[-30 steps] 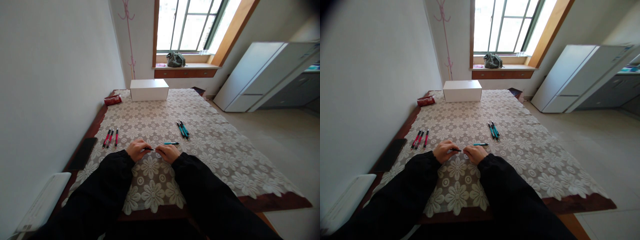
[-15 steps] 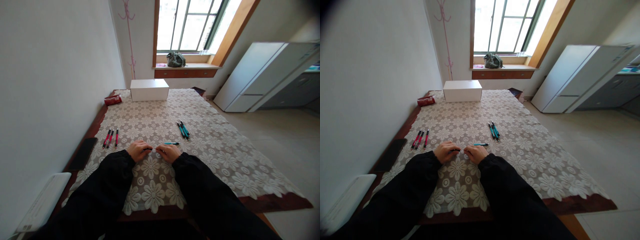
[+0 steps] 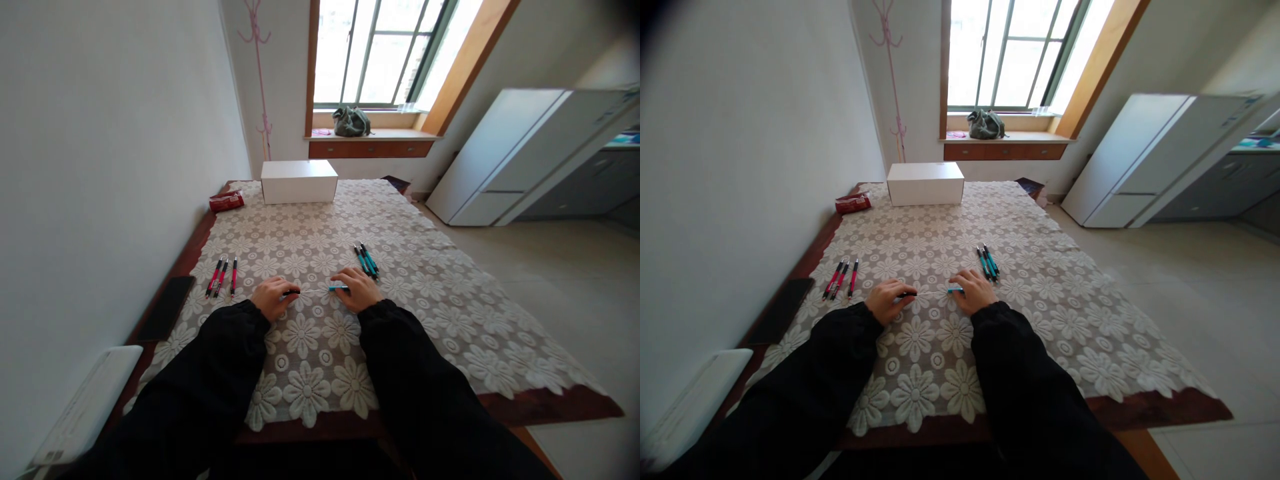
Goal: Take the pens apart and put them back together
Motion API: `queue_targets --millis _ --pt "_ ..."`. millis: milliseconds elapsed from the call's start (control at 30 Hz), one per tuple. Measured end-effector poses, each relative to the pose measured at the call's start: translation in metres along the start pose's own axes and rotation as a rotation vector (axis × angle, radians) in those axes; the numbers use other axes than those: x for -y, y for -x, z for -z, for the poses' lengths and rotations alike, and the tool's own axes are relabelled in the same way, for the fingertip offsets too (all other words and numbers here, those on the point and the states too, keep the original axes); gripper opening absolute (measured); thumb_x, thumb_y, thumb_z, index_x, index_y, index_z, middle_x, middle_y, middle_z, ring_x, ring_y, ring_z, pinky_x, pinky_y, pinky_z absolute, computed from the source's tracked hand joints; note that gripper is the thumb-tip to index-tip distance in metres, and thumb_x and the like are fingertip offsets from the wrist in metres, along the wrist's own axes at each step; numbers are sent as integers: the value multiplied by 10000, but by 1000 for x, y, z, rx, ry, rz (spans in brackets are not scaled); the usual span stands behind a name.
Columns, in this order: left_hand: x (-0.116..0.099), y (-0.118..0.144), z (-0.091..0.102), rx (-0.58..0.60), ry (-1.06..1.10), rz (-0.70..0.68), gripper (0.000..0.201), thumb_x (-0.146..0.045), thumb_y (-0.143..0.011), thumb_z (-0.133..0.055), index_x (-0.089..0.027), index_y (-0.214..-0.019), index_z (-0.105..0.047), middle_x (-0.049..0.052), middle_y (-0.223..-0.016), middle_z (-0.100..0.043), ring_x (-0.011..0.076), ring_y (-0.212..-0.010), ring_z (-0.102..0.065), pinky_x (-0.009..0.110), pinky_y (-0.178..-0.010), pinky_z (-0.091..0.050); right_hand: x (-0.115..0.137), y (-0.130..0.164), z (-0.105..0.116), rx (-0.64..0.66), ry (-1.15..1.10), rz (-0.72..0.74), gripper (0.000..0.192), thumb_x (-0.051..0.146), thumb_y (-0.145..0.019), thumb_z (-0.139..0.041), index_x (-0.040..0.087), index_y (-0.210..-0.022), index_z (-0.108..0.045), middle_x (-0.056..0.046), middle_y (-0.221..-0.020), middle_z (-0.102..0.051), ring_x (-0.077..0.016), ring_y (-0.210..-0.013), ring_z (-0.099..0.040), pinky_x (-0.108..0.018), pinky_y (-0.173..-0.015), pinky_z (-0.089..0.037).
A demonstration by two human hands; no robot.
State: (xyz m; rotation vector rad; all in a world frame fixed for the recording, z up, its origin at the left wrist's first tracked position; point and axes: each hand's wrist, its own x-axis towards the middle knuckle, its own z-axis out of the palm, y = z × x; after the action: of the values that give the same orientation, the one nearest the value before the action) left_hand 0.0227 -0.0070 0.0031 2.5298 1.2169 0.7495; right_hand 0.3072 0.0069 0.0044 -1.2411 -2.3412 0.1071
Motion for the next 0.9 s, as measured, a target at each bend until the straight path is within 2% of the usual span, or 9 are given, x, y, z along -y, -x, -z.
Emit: queue_targets --millis 100,233,700,900 --pt "0 0 0 4 -10 23 170 -332 -912 -579 -237 -992 -695 22 -985 -727 174 -898 -630 312 -829 -486 -5 2 -6 56 28 -16 182 222 -842 -620 229 -1014 -679 -70 -1072 -646 -242 -1043 -532 -390 -934 -438" --pt "0 -1 0 22 -22 23 173 -329 -915 -570 -238 -996 -693 19 -974 -726 176 -903 -631 313 -841 -484 -5 1 -13 115 23 -13 96 215 -864 -605 224 -932 -673 -54 -1011 -657 -227 -1020 -538 -372 -927 -416" --pt "-1 -1 -1 46 -16 -4 181 -341 -919 -569 -232 -1002 -687 25 -958 -715 171 -897 -642 305 -842 -487 22 -1 -19 118 -49 93 102 233 -908 -564 214 -984 -631 -50 -976 -661 -201 -937 -576 -333 -850 -405" --pt "-2 1 -5 53 24 5 163 -328 -873 -639 -236 -1008 -649 7 -938 -714 167 -868 -653 299 -820 -488 31 -1 -23 130 -103 135 135 257 -930 -545 226 -1018 -644 -50 -974 -662 -189 -932 -597 -313 -842 -430"
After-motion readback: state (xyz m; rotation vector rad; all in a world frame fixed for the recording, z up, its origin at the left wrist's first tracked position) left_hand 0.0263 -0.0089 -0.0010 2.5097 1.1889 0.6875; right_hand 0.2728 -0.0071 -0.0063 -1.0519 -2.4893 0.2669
